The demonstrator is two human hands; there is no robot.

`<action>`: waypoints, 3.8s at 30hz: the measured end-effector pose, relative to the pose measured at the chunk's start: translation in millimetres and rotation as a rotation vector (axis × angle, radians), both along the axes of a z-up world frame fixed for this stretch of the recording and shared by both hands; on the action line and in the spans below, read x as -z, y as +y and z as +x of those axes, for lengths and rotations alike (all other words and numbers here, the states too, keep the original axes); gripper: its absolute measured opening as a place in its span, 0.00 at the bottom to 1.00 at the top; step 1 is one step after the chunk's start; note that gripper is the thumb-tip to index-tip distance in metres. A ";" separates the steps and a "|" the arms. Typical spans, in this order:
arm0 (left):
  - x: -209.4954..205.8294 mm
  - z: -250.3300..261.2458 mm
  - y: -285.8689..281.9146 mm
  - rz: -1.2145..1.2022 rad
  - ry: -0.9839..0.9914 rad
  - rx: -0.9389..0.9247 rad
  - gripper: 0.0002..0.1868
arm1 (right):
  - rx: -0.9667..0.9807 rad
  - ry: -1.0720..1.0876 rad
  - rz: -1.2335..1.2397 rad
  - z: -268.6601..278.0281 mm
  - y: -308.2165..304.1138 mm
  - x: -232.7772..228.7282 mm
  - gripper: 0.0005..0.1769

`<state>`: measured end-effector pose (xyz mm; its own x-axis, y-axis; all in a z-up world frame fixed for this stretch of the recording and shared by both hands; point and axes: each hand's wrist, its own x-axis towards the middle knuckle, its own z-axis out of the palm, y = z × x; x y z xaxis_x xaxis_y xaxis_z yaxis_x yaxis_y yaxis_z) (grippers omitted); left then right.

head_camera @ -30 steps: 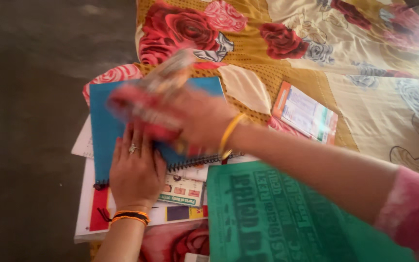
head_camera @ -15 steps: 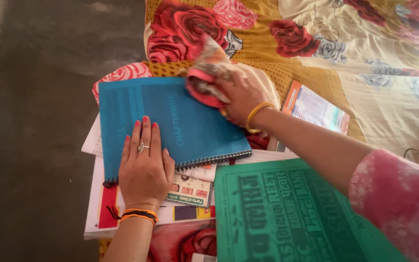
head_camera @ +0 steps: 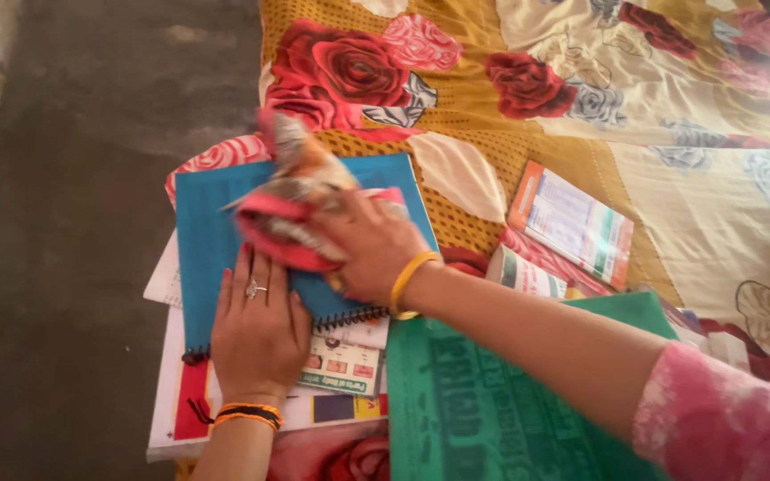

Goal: The person wipes the covers of several spiral-bound notebooks using a patterned cloth. The person wipes a blue notebook repeatedly, then a green notebook, and places the blue notebook on a nearby shelf.

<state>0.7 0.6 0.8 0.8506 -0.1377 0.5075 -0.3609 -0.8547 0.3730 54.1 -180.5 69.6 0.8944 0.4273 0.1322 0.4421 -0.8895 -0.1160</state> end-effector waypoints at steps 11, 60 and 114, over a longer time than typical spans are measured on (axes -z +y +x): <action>-1.0 -0.9 -2.5 -0.002 -0.031 -0.012 0.29 | 0.283 -0.090 -0.062 21.6 -77.5 -25.3 0.42; -11.1 -0.9 -5.1 0.123 0.147 -0.057 0.24 | -0.481 -0.159 -0.151 70.3 42.9 -20.8 0.40; 4.3 -1.2 -1.4 0.069 0.080 -0.066 0.23 | -0.254 0.093 -0.046 -8.8 -8.9 -8.0 0.43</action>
<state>-0.5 -0.7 -3.5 0.8963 -0.1124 0.4290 -0.2744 -0.9005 0.3374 45.3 -189.4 77.6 0.7650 0.6434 0.0300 0.6413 -0.7565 -0.1286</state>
